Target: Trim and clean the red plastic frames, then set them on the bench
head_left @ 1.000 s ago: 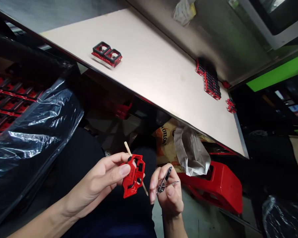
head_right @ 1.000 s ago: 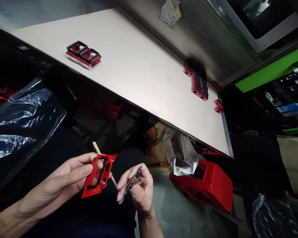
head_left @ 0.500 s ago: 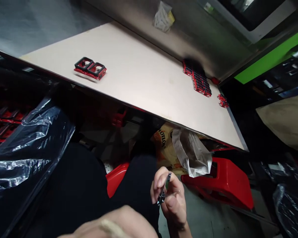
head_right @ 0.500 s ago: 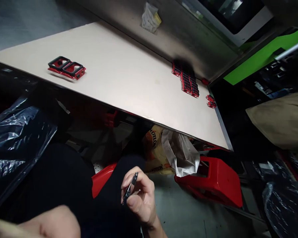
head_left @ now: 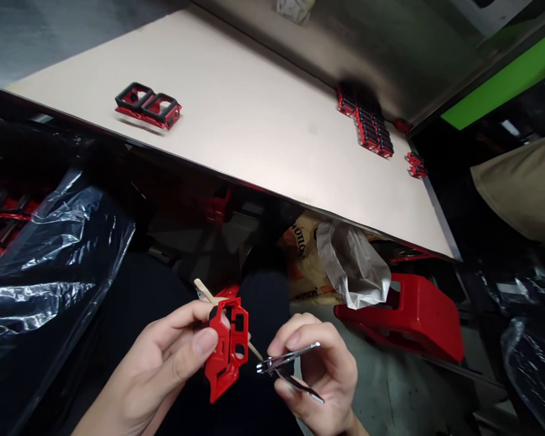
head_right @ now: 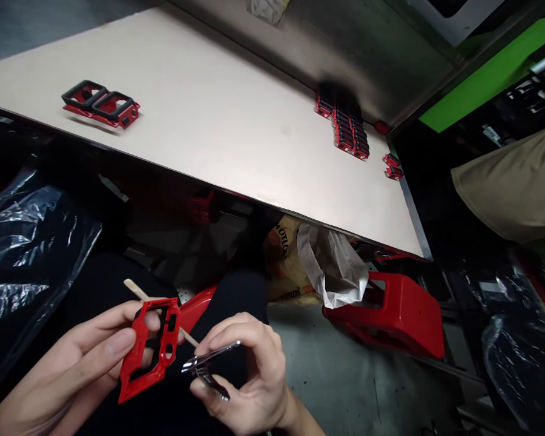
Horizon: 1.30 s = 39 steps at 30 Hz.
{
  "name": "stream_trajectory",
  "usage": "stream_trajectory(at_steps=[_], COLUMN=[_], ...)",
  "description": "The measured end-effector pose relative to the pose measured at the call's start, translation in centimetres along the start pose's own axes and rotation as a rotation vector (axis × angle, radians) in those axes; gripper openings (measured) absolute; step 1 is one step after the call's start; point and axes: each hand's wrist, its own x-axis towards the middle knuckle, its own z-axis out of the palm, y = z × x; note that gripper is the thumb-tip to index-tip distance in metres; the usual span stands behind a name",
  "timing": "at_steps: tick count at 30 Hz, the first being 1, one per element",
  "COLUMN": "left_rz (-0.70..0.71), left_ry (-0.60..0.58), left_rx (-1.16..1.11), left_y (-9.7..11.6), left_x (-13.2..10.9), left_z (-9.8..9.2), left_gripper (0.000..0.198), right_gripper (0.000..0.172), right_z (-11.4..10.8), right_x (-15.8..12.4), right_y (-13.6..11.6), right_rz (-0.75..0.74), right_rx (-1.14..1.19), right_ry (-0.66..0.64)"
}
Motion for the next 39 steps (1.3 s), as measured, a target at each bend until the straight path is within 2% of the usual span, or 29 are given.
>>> stream_trajectory(at_steps=[3, 9, 11, 13, 16, 18, 22, 24, 28, 33, 39], left_rz=[0.023, -0.010, -0.024, -0.025, -0.005, 0.006, 0.014, 0.023, 0.037, 0.055, 0.118], left_ry=[-0.012, -0.052, -0.048, -0.033, -0.036, -0.033, -0.050, -0.080, -0.103, -0.006, 0.054], left_rx=[-0.019, -0.135, -0.171, -0.190, -0.190, -0.184, -0.161, -0.146, -0.121, -0.062, 0.025], left_y=[-0.1, -0.3, -0.3, -0.2, -0.3, -0.4, -1.1, -1.5, -2.0, -2.0, -2.0], left_x=[0.2, 0.7, 0.8, 0.8, 0.7, 0.7, 0.7, 0.7, 0.7, 0.4, 0.4], left_z=[-0.1, -0.8, -0.9, -0.7, -0.4, -0.2, -0.7, -1.2, -1.5, -0.6, 0.0], left_gripper=[0.035, 0.028, 0.028, 0.030, 0.032, 0.033, 0.032, 0.028, 0.025, 0.031, 0.035], right_gripper=[0.025, 0.026, 0.027, 0.033, 0.046, 0.049, 0.036, 0.025, 0.021, 0.027, 0.019], right_z=[-0.1, 0.5, 0.8, 1.0, 0.9, 0.8, 0.4, 0.5, 0.7, 0.6, 0.6], right_x=[-0.1, -0.3, -0.3, -0.3, -0.4, -0.5, -0.4, -0.5, -0.6, -0.6, -0.3], right_y=[0.7, 2.6, 3.1, 3.4, 3.8, 4.1, 4.5, 4.6, 4.9, 5.1, 5.1], right_rz=[0.151, 0.500, 0.587, 0.607, 0.586, 0.573, 0.402, 0.309, 0.234, 0.223, 0.294], right_rx=[0.179, 0.764, 0.861, 0.883, 0.811, 0.651, 0.054, -0.121, -0.133, -0.022, -0.020], right_ry=[0.000, 0.034, 0.050, 0.051, 0.027, 0.016, -0.077, -0.175, -0.305, -0.317, -0.344])
